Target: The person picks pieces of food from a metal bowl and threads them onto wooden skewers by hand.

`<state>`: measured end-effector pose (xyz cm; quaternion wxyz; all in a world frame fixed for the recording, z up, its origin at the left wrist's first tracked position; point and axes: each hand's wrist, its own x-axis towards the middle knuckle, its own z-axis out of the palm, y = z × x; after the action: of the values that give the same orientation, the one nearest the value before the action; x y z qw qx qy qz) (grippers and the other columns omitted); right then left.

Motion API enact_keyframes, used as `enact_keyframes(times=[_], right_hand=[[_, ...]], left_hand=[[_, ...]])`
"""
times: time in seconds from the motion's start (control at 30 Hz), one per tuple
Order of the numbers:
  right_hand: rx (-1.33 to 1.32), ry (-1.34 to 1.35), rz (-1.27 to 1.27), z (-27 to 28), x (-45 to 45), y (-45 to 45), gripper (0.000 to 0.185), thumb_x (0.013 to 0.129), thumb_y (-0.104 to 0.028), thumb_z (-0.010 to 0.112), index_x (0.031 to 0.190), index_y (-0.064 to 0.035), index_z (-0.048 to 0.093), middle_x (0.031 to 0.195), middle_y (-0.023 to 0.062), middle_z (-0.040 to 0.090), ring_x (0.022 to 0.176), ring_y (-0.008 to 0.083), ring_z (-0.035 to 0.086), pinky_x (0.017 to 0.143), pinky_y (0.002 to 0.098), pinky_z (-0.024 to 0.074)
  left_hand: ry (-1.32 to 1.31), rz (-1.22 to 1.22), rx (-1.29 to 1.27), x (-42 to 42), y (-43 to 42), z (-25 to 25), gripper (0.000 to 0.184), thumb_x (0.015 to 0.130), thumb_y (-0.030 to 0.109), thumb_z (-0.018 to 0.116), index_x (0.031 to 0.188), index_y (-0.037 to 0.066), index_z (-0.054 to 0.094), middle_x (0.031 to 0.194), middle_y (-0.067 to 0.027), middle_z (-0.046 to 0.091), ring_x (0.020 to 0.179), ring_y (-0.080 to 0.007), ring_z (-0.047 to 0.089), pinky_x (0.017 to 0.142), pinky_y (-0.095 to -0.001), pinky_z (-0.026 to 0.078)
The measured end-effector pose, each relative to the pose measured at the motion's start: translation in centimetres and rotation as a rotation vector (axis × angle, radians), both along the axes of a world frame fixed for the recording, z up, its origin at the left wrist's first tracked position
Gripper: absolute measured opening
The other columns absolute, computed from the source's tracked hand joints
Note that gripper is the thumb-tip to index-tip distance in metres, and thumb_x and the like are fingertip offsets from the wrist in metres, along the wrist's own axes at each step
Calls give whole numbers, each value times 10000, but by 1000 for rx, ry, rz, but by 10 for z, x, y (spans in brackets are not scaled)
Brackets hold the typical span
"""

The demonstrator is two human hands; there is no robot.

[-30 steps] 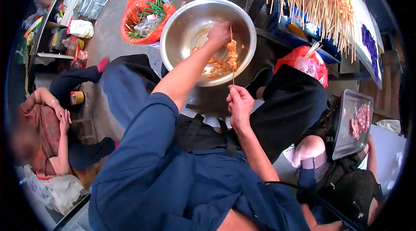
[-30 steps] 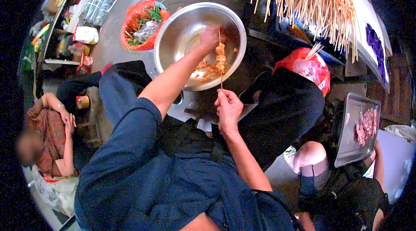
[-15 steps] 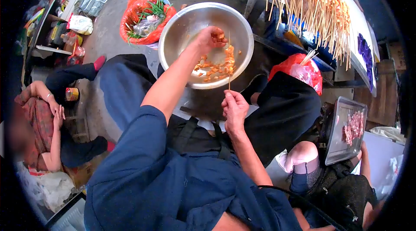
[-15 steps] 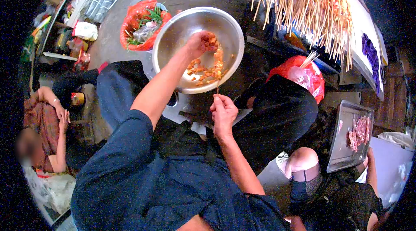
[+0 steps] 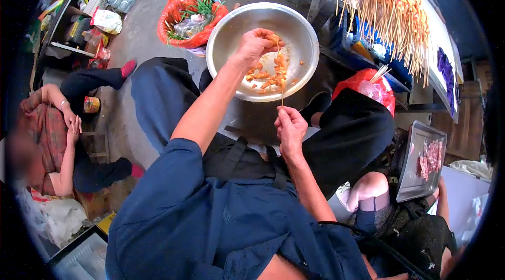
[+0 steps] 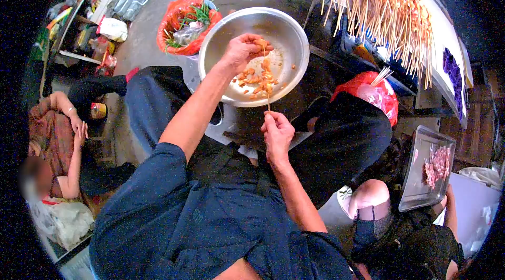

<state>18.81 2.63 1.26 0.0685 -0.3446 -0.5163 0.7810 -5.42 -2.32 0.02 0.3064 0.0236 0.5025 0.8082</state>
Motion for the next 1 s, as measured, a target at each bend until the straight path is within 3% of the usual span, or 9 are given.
enact_keyframes(times=[0.43,0.73,1.0], right_hand=[[30,13,9,-3,1,0,150,890,-161,592,942,-24,624,616,-25,527,471,26,375,415,182,273],[21,29,9,-8,3,1,152,898,-164,588,960,-31,624,613,-21,516,437,18,367,379,159,262],[135,33,-3,-15,7,-3,143,884,-117,586,920,7,647,650,-10,560,551,59,488,493,199,381]], left_hand=[[-160,71,371,-2,-5,8,67,847,-21,544,886,0,595,1055,-254,612,1016,-362,606,890,-436,515],[-22,32,228,-3,-7,14,50,835,-42,547,831,8,545,1005,-251,622,912,-357,641,809,-427,548],[-48,13,121,1,-6,18,80,832,-46,544,819,13,492,951,-262,625,833,-356,658,733,-433,567]])
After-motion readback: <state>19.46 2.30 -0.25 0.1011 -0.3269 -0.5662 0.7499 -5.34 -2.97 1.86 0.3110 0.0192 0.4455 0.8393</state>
